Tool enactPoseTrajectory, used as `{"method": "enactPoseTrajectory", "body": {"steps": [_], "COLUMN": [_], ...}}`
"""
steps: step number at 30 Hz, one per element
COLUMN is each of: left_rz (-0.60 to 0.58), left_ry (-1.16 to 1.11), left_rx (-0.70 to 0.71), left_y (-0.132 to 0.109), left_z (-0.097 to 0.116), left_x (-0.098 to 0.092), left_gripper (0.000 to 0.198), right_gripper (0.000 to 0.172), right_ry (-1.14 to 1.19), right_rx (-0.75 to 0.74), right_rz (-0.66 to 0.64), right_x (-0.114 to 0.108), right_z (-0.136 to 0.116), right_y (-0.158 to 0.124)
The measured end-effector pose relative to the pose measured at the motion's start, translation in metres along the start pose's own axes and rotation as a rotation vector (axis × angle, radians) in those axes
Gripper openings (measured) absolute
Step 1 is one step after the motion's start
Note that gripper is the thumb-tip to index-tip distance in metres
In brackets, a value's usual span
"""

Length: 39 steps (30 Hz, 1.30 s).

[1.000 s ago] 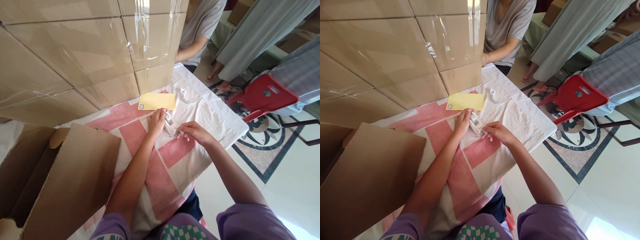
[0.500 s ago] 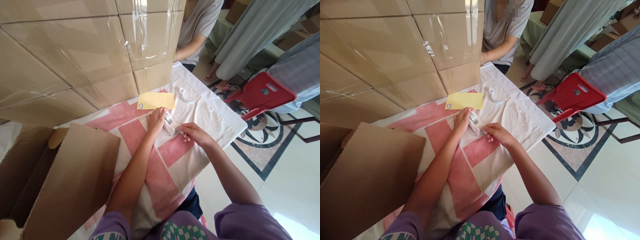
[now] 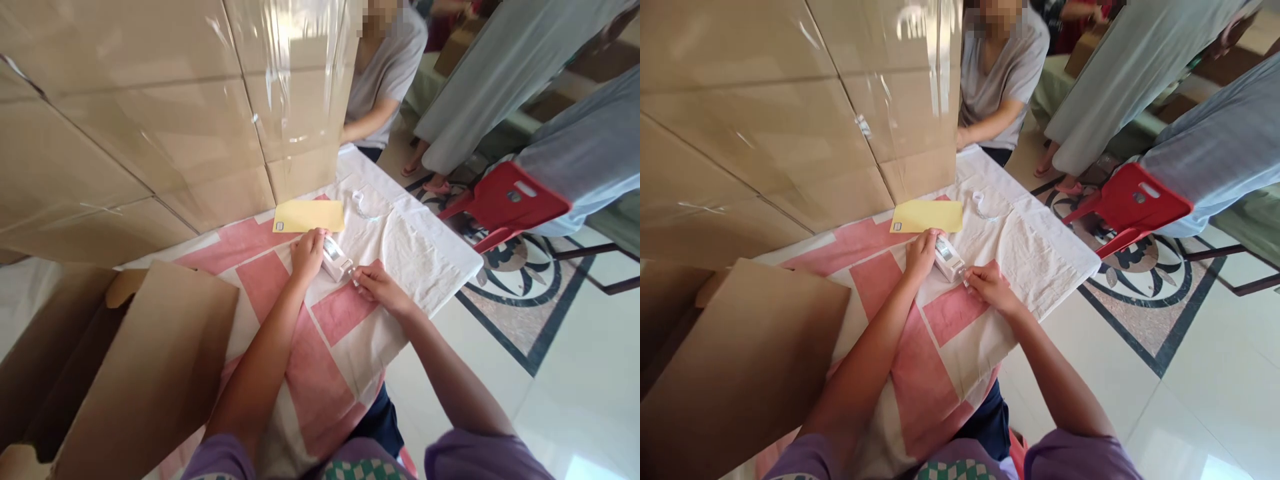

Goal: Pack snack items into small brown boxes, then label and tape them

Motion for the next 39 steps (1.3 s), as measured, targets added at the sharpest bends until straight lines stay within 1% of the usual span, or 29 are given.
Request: {"method": "enactPoseTrajectory", "body": {"steps": [2, 3, 4, 5, 6, 8, 9, 10, 11, 12, 13, 14, 15, 16, 17, 19, 21, 23, 25, 27, 28, 29, 30, 31, 33, 34, 36, 39], "left_rz": [0.083, 0.135, 0.187, 0.230, 0.265, 0.343, 0.440, 0.572, 0.667, 0.694, 0.713, 0.721, 0.721, 0.719, 0.710, 0.662, 0.585, 0.505, 0.480, 0.548, 0.601, 0.654, 0.697, 0.721, 0.720, 0.709, 0.694, 0.691], "left_ry": [-0.004, -0.006, -0.008, -0.013, -0.004, 0.053, 0.203, 0.350, 0.458, 0.514, 0.533, 0.529, 0.513, 0.493, 0.477, 0.454, 0.460, 0.463, 0.387, 0.182, 0.068, -0.036, -0.129, -0.215, -0.366, -0.432, -0.504, -0.516], "left_rx": [0.046, 0.075, 0.108, 0.144, 0.187, 0.273, 0.334, 0.362, 0.332, 0.268, 0.193, 0.123, 0.063, 0.019, -0.007, -0.027, -0.036, -0.045, 0.012, 0.138, 0.184, 0.198, 0.173, 0.121, 0.017, -0.012, -0.043, -0.096], "left_y": [-0.003, -0.006, -0.013, -0.024, -0.038, -0.077, -0.101, -0.125, -0.147, -0.165, -0.180, -0.192, -0.201, -0.206, -0.210, -0.210, -0.208, -0.208, -0.211, -0.218, -0.222, -0.227, -0.230, -0.232, -0.234, -0.234, -0.235, -0.235], "left_z": [0.011, 0.020, 0.030, 0.041, 0.053, 0.075, 0.085, 0.092, 0.094, 0.090, 0.083, 0.074, 0.063, 0.053, 0.044, 0.032, 0.027, 0.026, 0.025, 0.020, 0.013, 0.002, -0.011, -0.026, -0.051, -0.060, -0.069, -0.068], "left_x": [-0.010, -0.020, -0.035, -0.053, -0.076, -0.133, -0.166, -0.200, -0.231, -0.257, -0.279, -0.296, -0.307, -0.315, -0.319, -0.321, -0.320, -0.321, -0.324, -0.328, -0.330, -0.330, -0.328, -0.324, -0.312, -0.307, -0.300, -0.297], "left_gripper": [0.040, 0.037, 0.036, 0.035, 0.034, 0.032, 0.031, 0.034, 0.043, 0.054, 0.061, 0.065, 0.067, 0.067, 0.068, 0.070, 0.069, 0.066, 0.060, 0.047, 0.042, 0.040, 0.041, 0.047, 0.064, 0.068, 0.069, 0.071], "right_gripper": [0.054, 0.054, 0.053, 0.051, 0.048, 0.043, 0.041, 0.040, 0.039, 0.038, 0.036, 0.035, 0.034, 0.033, 0.032, 0.033, 0.033, 0.032, 0.029, 0.024, 0.021, 0.019, 0.017, 0.016, 0.017, 0.019, 0.025, 0.026], "right_ry": [-0.010, -0.006, 0.004, 0.017, 0.030, 0.059, 0.073, 0.089, 0.096, 0.088, 0.064, 0.031, -0.006, -0.040, -0.066, -0.097, -0.108, -0.090, -0.052, 0.006, 0.045, 0.091, 0.142, 0.188, 0.257, 0.273, 0.276, 0.256], "right_rx": [-0.087, -0.126, -0.161, -0.195, -0.228, -0.287, -0.316, -0.346, -0.378, -0.415, -0.457, -0.500, -0.540, -0.576, -0.607, -0.657, -0.689, -0.683, -0.646, -0.602, -0.581, -0.557, -0.533, -0.509, -0.468, -0.452, -0.440, -0.455], "right_rz": [0.024, 0.028, 0.026, 0.019, 0.009, -0.018, -0.036, -0.055, -0.077, -0.098, -0.114, -0.122, -0.127, -0.132, -0.140, -0.172, -0.224, -0.279, -0.335, -0.379, -0.398, -0.416, -0.429, -0.435, -0.428, -0.419, -0.397, -0.382], "right_x": [0.005, 0.008, 0.012, 0.016, 0.020, 0.029, 0.035, 0.041, 0.048, 0.055, 0.062, 0.070, 0.078, 0.086, 0.094, 0.111, 0.125, 0.137, 0.146, 0.154, 0.157, 0.160, 0.163, 0.165, 0.169, 0.171, 0.173, 0.176], "right_z": [-0.008, -0.014, -0.022, -0.031, -0.040, -0.061, -0.072, -0.083, -0.093, -0.102, -0.111, -0.119, -0.126, -0.132, -0.136, -0.143, -0.146, -0.147, -0.146, -0.144, -0.143, -0.142, -0.141, -0.139, -0.135, -0.133, -0.129, -0.126], "right_y": [-0.007, -0.012, -0.017, -0.023, -0.029, -0.044, -0.053, -0.061, -0.069, -0.077, -0.085, -0.092, -0.098, -0.103, -0.107, -0.113, -0.117, -0.118, -0.116, -0.112, -0.109, -0.106, -0.102, -0.099, -0.091, -0.087, -0.080, -0.073]}}
Point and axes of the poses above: each hand's wrist, its own y-axis towards the middle knuckle, its own x-axis out of the palm, z = x × y, the point moved 5 cm from there along y, towards the middle knuckle, and after that the axes turned 7 degrees about z, right-handed, at the moved point
